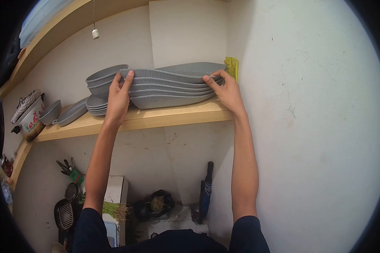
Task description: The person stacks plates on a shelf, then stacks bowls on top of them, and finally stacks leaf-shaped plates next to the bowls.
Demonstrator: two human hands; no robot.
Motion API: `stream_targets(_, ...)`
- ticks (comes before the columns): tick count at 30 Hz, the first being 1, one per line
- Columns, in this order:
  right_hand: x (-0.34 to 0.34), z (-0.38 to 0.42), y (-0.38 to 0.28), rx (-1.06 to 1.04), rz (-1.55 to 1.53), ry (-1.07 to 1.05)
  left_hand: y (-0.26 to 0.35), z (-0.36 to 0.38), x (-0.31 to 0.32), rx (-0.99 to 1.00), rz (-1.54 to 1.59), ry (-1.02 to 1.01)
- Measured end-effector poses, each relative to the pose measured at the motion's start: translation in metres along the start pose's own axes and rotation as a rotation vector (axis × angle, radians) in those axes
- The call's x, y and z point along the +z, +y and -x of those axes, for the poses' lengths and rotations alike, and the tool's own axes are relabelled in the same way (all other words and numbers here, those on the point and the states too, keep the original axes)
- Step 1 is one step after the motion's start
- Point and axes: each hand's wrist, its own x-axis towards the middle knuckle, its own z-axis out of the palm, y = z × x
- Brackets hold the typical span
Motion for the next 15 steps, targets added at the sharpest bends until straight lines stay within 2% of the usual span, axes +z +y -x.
stream_targets(4,-0.001,0.002,0.002,-0.043,0.062,0.028,-0.004,-0.006,-0.006,0.062,-0.026,-0.126)
stream_targets(13,-0.003,0.006,-0.002,-0.002,0.051,0.025,-0.005,-0.001,0.002,0.235,-0.149,0.027)
stream_targets(15,-0.003,0.007,-0.002,-0.003,0.031,0.02,-0.002,0.001,0.003,0.199,-0.195,0.026)
